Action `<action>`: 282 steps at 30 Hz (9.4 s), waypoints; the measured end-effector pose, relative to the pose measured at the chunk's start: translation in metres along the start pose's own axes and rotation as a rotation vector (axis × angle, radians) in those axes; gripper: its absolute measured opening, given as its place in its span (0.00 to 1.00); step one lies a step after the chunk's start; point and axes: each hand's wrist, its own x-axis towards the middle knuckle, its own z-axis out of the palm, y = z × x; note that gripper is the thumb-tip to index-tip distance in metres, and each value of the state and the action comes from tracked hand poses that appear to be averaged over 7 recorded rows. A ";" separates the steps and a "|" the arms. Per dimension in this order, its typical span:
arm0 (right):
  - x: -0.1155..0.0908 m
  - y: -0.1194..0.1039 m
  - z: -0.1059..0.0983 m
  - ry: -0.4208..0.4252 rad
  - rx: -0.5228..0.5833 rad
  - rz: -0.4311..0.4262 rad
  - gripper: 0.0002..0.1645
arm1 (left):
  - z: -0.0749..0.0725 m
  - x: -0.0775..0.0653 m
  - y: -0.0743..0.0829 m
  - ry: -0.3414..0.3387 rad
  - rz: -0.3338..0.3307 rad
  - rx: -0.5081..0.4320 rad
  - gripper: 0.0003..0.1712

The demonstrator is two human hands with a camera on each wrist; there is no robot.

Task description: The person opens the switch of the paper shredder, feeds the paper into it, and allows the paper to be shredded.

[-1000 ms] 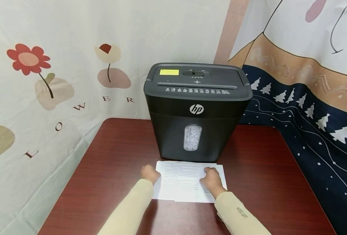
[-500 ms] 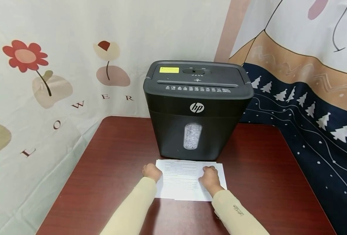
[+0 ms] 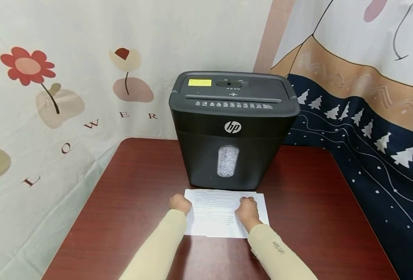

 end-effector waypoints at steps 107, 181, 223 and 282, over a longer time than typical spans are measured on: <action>-0.014 0.021 -0.092 -0.145 0.671 0.072 0.04 | -0.053 -0.019 0.005 -0.274 0.088 -0.662 0.06; -0.031 -0.025 -0.245 0.025 0.440 -0.322 0.09 | -0.187 -0.057 0.083 -0.174 0.543 -0.551 0.04; -0.017 -0.059 -0.331 0.271 0.432 -0.503 0.07 | -0.265 -0.066 0.140 -0.010 0.733 -0.507 0.06; 0.037 -0.116 -0.366 0.237 1.051 -0.635 0.09 | -0.318 -0.030 0.189 0.125 0.669 -0.559 0.08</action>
